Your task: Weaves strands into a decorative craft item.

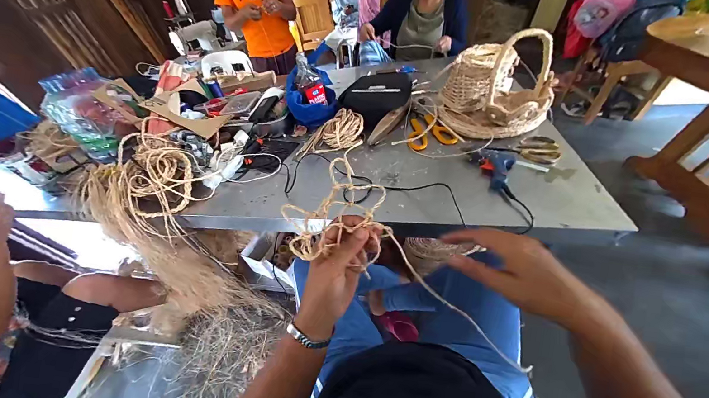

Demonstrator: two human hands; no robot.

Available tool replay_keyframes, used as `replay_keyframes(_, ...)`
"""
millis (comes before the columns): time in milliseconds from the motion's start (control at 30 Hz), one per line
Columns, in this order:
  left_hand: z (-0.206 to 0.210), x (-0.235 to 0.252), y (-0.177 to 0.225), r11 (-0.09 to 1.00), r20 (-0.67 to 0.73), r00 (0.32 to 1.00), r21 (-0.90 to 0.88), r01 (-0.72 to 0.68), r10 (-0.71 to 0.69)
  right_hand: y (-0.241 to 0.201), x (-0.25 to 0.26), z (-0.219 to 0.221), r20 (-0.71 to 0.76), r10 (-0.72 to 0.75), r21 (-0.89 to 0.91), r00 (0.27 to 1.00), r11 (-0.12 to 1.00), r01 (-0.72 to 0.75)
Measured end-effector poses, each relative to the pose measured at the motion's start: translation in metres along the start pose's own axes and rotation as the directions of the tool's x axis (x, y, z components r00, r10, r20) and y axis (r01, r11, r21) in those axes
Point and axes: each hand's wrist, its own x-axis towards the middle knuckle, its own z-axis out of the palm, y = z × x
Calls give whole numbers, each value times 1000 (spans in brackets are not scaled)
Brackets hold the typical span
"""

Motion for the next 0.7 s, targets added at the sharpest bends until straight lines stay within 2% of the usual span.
replay_keyframes(133,4,0,-5,1000,39,999,-11,-16,16,-31,40,46,-76,-83,159,994,983,94)
replay_keyframes(333,0,1,-9,995,27,997,79,-68,67,-45,46,64,-121,142,481,982,874,-67)
replay_keyframes(433,-1,1,-11,995,26,997,76,-68,66,-50,47,59,-165,179,493,970,867,-76)
replay_keyframes(567,4,-5,-10,1000,13,1000,-16,-5,5,-45,47,55,-247,135,469,960,883,-3)
replay_keyframes(700,11,-5,-11,999,-51,998,-30,-22,20,-45,47,57,-300,118,513,947,856,56)
